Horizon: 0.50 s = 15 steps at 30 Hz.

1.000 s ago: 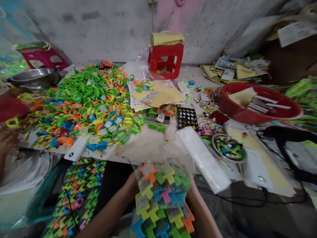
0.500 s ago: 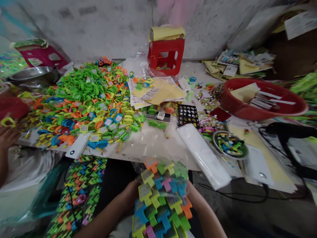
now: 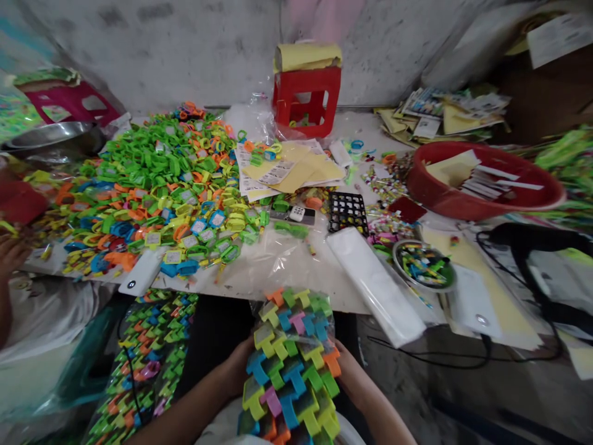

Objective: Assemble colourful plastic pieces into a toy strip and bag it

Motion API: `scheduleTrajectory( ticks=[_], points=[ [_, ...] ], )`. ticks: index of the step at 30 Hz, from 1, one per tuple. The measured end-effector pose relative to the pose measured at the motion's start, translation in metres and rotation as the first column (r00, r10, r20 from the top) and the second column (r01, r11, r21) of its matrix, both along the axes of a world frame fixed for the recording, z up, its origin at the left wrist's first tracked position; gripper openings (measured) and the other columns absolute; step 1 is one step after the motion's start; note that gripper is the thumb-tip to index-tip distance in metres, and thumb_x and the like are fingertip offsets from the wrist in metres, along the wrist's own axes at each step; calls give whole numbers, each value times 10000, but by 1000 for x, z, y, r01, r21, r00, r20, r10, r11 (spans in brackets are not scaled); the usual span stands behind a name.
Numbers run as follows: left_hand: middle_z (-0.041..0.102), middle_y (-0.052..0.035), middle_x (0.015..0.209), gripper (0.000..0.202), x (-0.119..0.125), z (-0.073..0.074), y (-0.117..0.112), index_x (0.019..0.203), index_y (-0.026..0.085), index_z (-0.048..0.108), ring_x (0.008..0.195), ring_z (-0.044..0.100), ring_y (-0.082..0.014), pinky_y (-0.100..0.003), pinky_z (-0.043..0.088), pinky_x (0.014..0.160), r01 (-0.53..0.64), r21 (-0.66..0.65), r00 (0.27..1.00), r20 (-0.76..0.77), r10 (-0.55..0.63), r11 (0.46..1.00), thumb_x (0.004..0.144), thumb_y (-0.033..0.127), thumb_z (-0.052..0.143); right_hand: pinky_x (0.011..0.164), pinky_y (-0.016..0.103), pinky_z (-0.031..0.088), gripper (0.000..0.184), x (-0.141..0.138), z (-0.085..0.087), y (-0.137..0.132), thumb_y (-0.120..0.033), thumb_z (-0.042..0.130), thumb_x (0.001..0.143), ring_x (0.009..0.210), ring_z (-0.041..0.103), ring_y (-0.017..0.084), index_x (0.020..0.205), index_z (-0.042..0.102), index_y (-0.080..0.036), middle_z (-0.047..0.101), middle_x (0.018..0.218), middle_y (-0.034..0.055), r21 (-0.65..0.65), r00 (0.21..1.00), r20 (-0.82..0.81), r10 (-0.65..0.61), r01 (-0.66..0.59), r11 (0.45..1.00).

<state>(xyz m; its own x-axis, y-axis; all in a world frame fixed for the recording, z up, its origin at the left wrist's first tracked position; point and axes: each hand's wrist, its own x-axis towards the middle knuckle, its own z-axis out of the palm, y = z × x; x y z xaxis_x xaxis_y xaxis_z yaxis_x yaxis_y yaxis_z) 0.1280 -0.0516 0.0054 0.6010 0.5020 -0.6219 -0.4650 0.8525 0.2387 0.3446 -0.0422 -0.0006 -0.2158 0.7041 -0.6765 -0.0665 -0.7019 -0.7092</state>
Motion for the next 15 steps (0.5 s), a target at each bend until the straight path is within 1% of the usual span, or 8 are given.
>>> scheduleTrajectory(
  ticks=[3, 5, 10, 13, 15],
  points=[
    [744, -123, 954, 504, -1, 3, 2, 1001, 118, 693, 1072, 639, -324, -424, 403, 1027, 8, -2, 1000, 10, -8, 1000, 664, 493, 716, 872, 450, 511, 520, -1, -2, -3, -558, 726, 620, 910, 670, 291, 973, 705, -176, 738, 934, 92, 35, 1000, -2, 11, -11, 999],
    [745, -117, 961, 473, -3, 5, 2, 982, 131, 700, 1066, 642, -321, -428, 409, 1021, 17, -1, 1000, -14, -17, 1000, 668, 485, 714, 851, 448, 520, 497, -1, -6, -6, -530, 744, 606, 856, 674, 281, 958, 708, -182, 740, 869, 79, 52, 1000, 6, 25, -25, 998],
    [747, -122, 911, 430, -10, 2, -4, 949, 123, 704, 1027, 654, -309, -432, 434, 996, 44, 12, 984, -174, -41, 999, 650, 427, 759, 690, 390, 557, 409, 0, -20, -16, -499, 720, 626, 635, 645, 220, 896, 707, -193, 685, 640, 27, 33, 995, 34, 90, -91, 995],
    [744, -123, 882, 409, -12, -2, -10, 928, 117, 705, 967, 672, -293, -429, 456, 971, 59, 47, 959, -280, -44, 997, 640, 398, 781, 678, 362, 553, 367, -1, -24, -21, -518, 672, 668, 622, 639, 210, 858, 704, -205, 666, 606, 19, 36, 992, 7, 124, -124, 992],
    [744, -119, 892, 415, -13, -7, -14, 900, 120, 711, 946, 675, -288, -422, 468, 959, 59, 101, 934, -358, -19, 993, 613, 405, 800, 698, 359, 549, 361, -2, -26, -24, -523, 639, 699, 657, 652, 218, 853, 703, -203, 685, 650, 32, 52, 988, -7, 153, -152, 987]
  ],
)
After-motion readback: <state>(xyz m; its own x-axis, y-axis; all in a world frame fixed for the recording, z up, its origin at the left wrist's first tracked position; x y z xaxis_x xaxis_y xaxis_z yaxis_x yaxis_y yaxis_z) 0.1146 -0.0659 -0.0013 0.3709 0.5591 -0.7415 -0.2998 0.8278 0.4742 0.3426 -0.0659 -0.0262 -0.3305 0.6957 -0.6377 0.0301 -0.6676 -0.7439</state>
